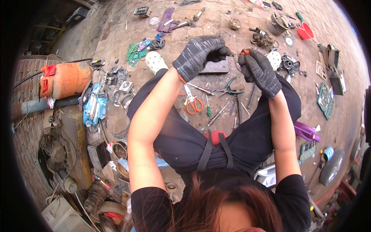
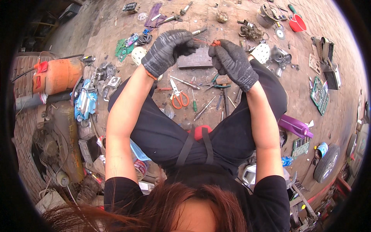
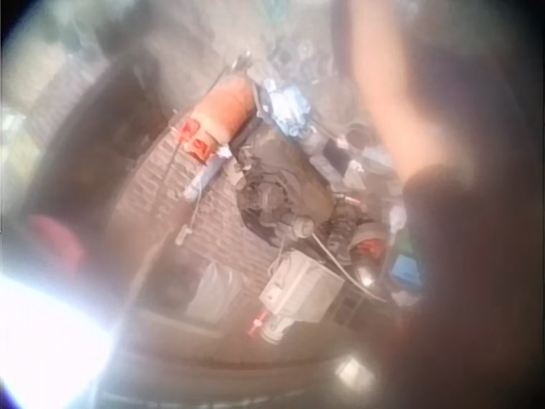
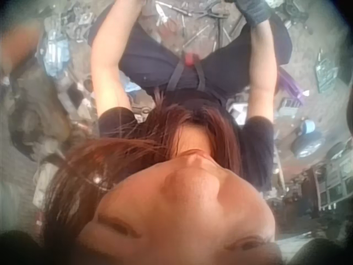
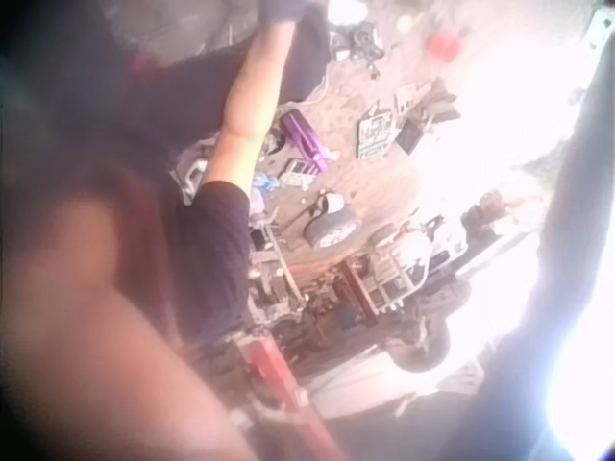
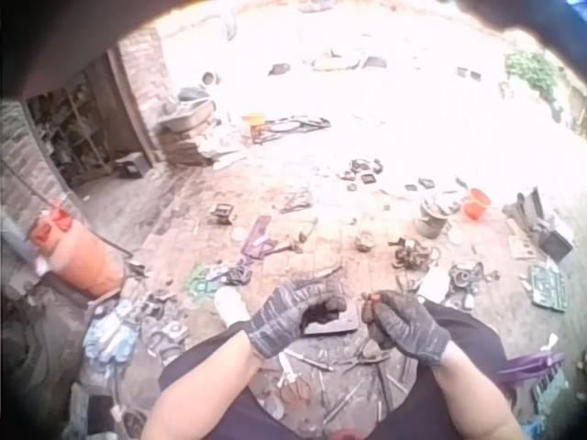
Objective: The person sits cross-legged on the floor and winds copper wire around a cylindrical core to form a coil. They repeatedly wrap the wire by hand, occasionally adjusting the coil and picking up additional wire segments from the floor.
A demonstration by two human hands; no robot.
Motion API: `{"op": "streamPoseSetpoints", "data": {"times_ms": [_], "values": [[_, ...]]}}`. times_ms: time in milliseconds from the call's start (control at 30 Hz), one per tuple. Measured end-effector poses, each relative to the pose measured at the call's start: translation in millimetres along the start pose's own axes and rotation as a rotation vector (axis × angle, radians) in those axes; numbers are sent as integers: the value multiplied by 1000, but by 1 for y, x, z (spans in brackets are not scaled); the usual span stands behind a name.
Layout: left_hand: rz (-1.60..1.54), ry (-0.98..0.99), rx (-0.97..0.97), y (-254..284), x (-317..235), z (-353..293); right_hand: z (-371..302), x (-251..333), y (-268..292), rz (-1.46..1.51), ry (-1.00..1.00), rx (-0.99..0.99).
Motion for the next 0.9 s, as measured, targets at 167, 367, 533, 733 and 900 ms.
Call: {"op": "streamPoseSetpoints", "data": {"times_ms": [167, 367, 533, 733, 900], "values": [[-466, 333, 12, 3, 23, -2, -7, 32, -9, -706, 496, -134], [-246, 414, 139, -1, 25, -13, -10, 25, -6, -487, 315, -105], [25, 266, 147, -9, 15, -7, -12, 18, 5, -379, 472, -138], [597, -520, -124, -3, -24, -3, 0, -16, 2, 289, 117, 76], [1176, -1054, -160, -31, -49, -24, 0, -33, -17, 1112, -342, 202]]}}
Point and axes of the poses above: each hand's wrist, its own z-axis towards the middle knuckle, its own y-axis out of the back of the hand, x = y × z, the point moved 7 cm from there along z, towards the middle knuckle, and after that the axes turned 4 degrees about -z, right-handed, at the moved point
